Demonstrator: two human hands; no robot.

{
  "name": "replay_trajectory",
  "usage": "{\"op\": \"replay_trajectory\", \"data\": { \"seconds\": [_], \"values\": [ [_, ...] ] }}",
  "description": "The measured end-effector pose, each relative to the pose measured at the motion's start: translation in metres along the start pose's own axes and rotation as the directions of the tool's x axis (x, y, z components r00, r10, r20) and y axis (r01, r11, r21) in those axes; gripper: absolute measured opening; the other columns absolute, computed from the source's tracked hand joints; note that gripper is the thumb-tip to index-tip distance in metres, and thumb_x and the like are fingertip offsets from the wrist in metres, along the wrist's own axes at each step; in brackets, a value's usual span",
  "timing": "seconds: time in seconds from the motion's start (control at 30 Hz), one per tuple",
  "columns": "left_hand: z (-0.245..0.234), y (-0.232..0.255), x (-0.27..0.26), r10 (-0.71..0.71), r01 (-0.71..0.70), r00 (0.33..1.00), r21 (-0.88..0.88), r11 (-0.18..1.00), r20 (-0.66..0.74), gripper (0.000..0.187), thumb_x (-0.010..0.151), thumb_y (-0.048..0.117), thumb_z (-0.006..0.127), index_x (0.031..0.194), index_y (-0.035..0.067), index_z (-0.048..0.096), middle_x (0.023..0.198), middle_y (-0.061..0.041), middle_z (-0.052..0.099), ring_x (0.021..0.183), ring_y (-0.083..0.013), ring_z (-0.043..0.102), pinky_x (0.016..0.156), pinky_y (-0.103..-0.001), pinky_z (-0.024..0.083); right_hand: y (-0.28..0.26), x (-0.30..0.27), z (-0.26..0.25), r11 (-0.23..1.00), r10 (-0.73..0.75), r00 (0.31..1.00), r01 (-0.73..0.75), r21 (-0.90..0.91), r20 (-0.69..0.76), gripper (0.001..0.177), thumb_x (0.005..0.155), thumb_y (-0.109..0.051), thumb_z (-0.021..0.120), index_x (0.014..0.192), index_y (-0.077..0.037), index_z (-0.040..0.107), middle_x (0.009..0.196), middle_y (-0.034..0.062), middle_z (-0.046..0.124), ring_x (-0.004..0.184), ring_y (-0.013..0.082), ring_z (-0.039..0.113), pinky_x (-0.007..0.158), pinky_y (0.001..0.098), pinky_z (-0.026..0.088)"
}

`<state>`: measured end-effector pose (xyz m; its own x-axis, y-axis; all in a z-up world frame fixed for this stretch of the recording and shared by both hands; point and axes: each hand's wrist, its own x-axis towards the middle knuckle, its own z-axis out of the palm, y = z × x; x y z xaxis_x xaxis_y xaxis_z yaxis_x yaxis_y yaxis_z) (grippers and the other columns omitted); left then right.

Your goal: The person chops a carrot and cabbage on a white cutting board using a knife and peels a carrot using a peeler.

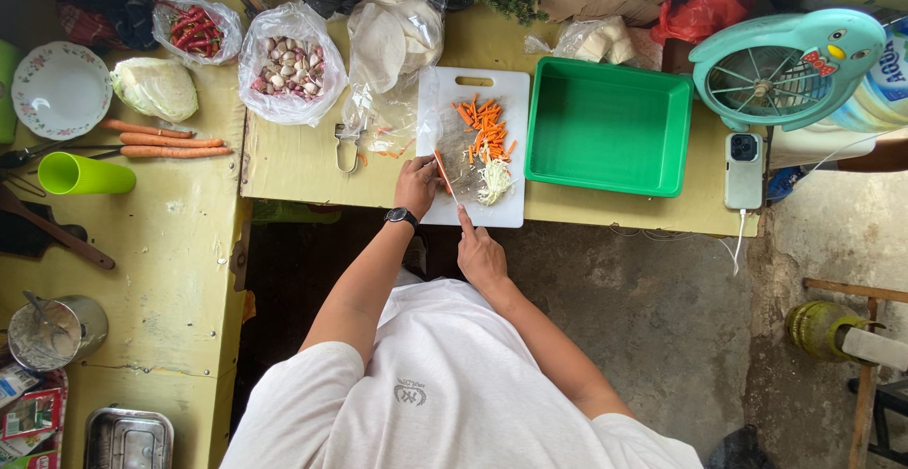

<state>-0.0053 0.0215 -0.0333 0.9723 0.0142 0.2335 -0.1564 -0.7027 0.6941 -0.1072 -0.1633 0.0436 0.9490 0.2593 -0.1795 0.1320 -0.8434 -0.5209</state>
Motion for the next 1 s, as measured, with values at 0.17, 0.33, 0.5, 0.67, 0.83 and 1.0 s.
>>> {"op": "replay_trajectory", "data": {
  "seconds": [0.17, 0.33, 0.5, 0.67, 0.83, 1.0],
  "values": [
    [0.002, -0.004, -0.001, 0.009, -0.009, 1.000, -0.004, 1.000, -0.004, 0.036, 0.078, 0.006, 0.080, 0.114, 0.004, 0.076, 0.123, -0.007, 0.070, 0.106, -0.0325, 0.062, 0.094, -0.041, 0.052, 0.008, 0.001, 0.017, 0.999, -0.020, 1.000, 0.021, -0.040, 0.018, 0.069, 0.098, -0.015, 0.055, 0.162, -0.017, 0.028, 0.086, 0.0228, 0.064, 0.067, 0.0423, 0.067, 0.064, 0.0519, 0.058],
    [0.001, -0.004, -0.001, 0.019, -0.019, 1.000, -0.021, 1.000, -0.011, 0.035, 0.079, 0.004, 0.079, 0.113, 0.003, 0.075, 0.123, -0.007, 0.070, 0.106, -0.0327, 0.062, 0.094, -0.041, 0.053, 0.017, 0.002, 0.027, 0.999, -0.026, 1.000, 0.026, -0.044, 0.005, 0.070, 0.097, -0.015, 0.056, 0.162, -0.018, 0.028, 0.085, 0.0226, 0.064, 0.067, 0.0423, 0.067, 0.063, 0.0526, 0.057],
    [-0.001, -0.002, -0.002, 0.021, -0.021, 1.000, -0.026, 0.999, -0.015, 0.036, 0.078, 0.005, 0.079, 0.114, 0.003, 0.074, 0.123, -0.007, 0.070, 0.105, -0.0329, 0.062, 0.093, -0.041, 0.053, 0.021, 0.005, 0.033, 0.999, -0.042, 0.999, 0.042, -0.021, -0.017, 0.070, 0.098, -0.015, 0.056, 0.161, -0.017, 0.028, 0.084, 0.0223, 0.065, 0.067, 0.0424, 0.067, 0.064, 0.0528, 0.057],
    [-0.003, -0.004, -0.002, 0.038, -0.038, 0.999, -0.011, 0.999, -0.003, 0.033, 0.079, 0.003, 0.077, 0.112, 0.004, 0.075, 0.123, -0.008, 0.070, 0.105, -0.0330, 0.061, 0.093, -0.041, 0.053, 0.017, 0.005, 0.032, 0.998, -0.022, 1.000, 0.023, -0.064, 0.020, 0.070, 0.097, -0.015, 0.056, 0.161, -0.016, 0.027, 0.082, 0.0216, 0.064, 0.065, 0.0418, 0.067, 0.062, 0.0523, 0.058],
    [-0.004, 0.003, -0.002, 0.034, -0.034, 0.999, 0.007, 0.999, -0.016, 0.037, 0.077, 0.004, 0.079, 0.114, 0.002, 0.075, 0.122, -0.009, 0.070, 0.103, -0.0338, 0.061, 0.092, -0.041, 0.052, 0.016, 0.007, 0.029, 0.997, -0.006, 0.999, 0.009, -0.083, 0.044, 0.070, 0.097, -0.014, 0.055, 0.161, -0.015, 0.026, 0.084, 0.0235, 0.064, 0.064, 0.0420, 0.068, 0.061, 0.0513, 0.058],
    [-0.001, 0.009, 0.000, 0.025, -0.026, 0.999, -0.018, 0.999, -0.025, 0.038, 0.079, 0.007, 0.082, 0.116, 0.000, 0.073, 0.122, -0.010, 0.068, 0.105, -0.0330, 0.061, 0.094, -0.040, 0.052, 0.019, 0.012, 0.026, 0.997, -0.013, 0.999, 0.016, 0.070, -0.041, 0.062, 0.100, -0.014, 0.053, 0.159, -0.015, 0.030, 0.092, 0.0269, 0.069, 0.074, 0.0459, 0.069, 0.068, 0.0549, 0.057]
  ]
}}
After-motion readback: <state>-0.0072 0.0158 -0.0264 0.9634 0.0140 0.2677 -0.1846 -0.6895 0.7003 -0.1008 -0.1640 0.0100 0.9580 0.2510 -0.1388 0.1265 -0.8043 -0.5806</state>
